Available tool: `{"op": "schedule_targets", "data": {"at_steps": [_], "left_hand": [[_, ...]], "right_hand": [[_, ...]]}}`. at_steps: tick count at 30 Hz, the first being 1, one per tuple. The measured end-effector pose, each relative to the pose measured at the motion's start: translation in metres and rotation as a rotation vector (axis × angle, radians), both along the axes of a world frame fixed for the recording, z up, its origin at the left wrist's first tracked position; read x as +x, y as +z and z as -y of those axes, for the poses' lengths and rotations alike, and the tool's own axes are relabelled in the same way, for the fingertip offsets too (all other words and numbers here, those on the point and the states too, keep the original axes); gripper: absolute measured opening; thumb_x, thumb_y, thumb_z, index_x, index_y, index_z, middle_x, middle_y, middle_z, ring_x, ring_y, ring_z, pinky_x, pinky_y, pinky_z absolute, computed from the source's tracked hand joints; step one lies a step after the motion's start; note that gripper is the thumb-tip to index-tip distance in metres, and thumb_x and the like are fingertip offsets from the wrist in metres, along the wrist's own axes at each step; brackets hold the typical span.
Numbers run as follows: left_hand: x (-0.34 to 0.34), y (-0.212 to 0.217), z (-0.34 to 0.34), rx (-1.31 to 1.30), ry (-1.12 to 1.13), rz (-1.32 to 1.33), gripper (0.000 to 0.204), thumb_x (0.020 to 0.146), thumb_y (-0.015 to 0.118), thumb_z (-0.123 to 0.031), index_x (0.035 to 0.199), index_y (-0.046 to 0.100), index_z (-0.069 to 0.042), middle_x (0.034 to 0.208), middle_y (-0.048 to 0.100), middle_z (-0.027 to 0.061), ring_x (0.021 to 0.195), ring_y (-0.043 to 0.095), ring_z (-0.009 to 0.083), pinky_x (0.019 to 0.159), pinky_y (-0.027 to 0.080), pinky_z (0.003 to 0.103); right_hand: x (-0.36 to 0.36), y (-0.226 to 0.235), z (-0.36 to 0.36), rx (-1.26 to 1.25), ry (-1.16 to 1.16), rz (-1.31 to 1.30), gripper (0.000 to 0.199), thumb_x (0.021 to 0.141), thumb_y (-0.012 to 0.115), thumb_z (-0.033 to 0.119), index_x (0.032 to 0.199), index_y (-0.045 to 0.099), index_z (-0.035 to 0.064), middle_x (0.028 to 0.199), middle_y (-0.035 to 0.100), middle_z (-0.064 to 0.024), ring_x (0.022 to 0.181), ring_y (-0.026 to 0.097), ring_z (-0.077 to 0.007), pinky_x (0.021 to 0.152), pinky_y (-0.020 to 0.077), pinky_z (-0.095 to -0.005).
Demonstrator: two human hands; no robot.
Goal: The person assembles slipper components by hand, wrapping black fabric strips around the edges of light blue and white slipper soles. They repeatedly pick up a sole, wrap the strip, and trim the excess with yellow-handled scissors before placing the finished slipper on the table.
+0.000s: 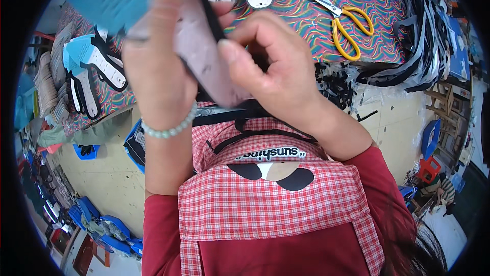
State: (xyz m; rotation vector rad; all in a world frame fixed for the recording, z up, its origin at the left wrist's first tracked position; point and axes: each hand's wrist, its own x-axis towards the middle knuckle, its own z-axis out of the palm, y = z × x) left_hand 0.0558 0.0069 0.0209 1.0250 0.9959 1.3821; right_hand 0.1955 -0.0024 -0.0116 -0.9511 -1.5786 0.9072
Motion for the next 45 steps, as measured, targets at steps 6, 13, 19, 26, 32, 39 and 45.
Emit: {"op": "schedule_targets", "data": {"at_steps": [6, 13, 19, 26, 32, 39, 45], "left_hand": [[-0.002, -0.016, 0.01, 0.076, 0.051, 0.046, 0.016, 0.091, 0.057, -0.006, 0.102, 0.059, 0.005, 0.085, 0.066, 0.0112, 0.081, 0.066, 0.0184, 0.072, 0.052, 0.027], [-0.027, -0.021, 0.007, -0.044, -0.437, 0.21, 0.046, 0.101, 0.039, -0.035, 0.116, 0.051, 0.006, 0.074, 0.062, 0.0115, 0.08, 0.065, 0.0239, 0.074, 0.05, 0.033], [-0.044, -0.032, -0.003, 0.004, -0.192, 0.306, 0.044, 0.1, 0.042, -0.037, 0.097, 0.059, 0.003, 0.062, 0.05, 0.0039, 0.076, 0.06, 0.0237, 0.08, 0.047, 0.036], [-0.033, -0.015, 0.005, 0.06, -0.179, 0.762, 0.035, 0.101, 0.039, -0.036, 0.099, 0.061, -0.01, 0.064, 0.047, -0.0006, 0.081, 0.057, 0.0191, 0.096, 0.042, 0.046], [-0.02, -0.01, 0.007, 0.058, -0.201, 0.836, 0.031, 0.097, 0.049, -0.035, 0.099, 0.058, -0.006, 0.077, 0.057, 0.0027, 0.082, 0.057, 0.0168, 0.097, 0.041, 0.042], [-0.047, 0.022, 0.044, 0.583, 0.045, -1.003, 0.019, 0.084, 0.065, -0.007, 0.097, 0.065, 0.007, 0.103, 0.064, 0.0133, 0.097, 0.059, 0.0267, 0.086, 0.047, 0.036], [-0.043, 0.053, 0.001, 0.611, -0.35, -1.12, 0.023, 0.074, 0.068, -0.003, 0.095, 0.065, 0.004, 0.088, 0.066, 0.0126, 0.085, 0.063, 0.0238, 0.076, 0.047, 0.031]], "right_hand": [[0.016, 0.005, -0.015, 0.174, 0.083, 0.296, 0.015, 0.077, 0.071, 0.019, 0.079, 0.067, 0.0042, 0.071, 0.058, -0.0087, 0.069, 0.059, -0.0228, 0.056, 0.0458, -0.033], [0.001, 0.032, -0.045, 0.108, 0.306, 0.095, 0.033, 0.088, 0.066, 0.02, 0.113, 0.06, -0.0003, 0.089, 0.062, -0.0071, 0.074, 0.063, -0.0145, 0.061, 0.0493, -0.0251], [0.008, -0.008, -0.018, -0.6, 0.547, -0.126, 0.046, 0.091, 0.06, 0.017, 0.133, 0.044, 0.0035, 0.096, 0.06, -0.0038, 0.084, 0.057, -0.0075, 0.076, 0.0467, -0.0276], [0.017, 0.014, -0.006, 0.309, 0.155, 0.458, 0.031, 0.086, 0.064, 0.021, 0.112, 0.056, 0.0067, 0.092, 0.061, -0.0111, 0.073, 0.063, -0.0257, 0.061, 0.0519, -0.0347], [-0.003, -0.008, 0.03, -0.065, 0.127, -0.045, 0.039, 0.091, 0.06, 0.03, 0.117, 0.05, 0.0029, 0.09, 0.062, -0.0161, 0.078, 0.063, -0.0373, 0.067, 0.0511, -0.0414], [0.06, 0.056, -0.028, 0.276, 0.225, 0.672, 0.026, 0.089, 0.063, 0.016, 0.11, 0.059, 0.0005, 0.086, 0.064, -0.0098, 0.076, 0.064, -0.0186, 0.067, 0.049, -0.029], [0.039, 0.109, -0.037, 0.563, 0.388, 0.876, 0.026, 0.089, 0.064, 0.016, 0.11, 0.06, 0.0008, 0.088, 0.063, -0.007, 0.074, 0.063, -0.0147, 0.063, 0.047, -0.0258]]}}
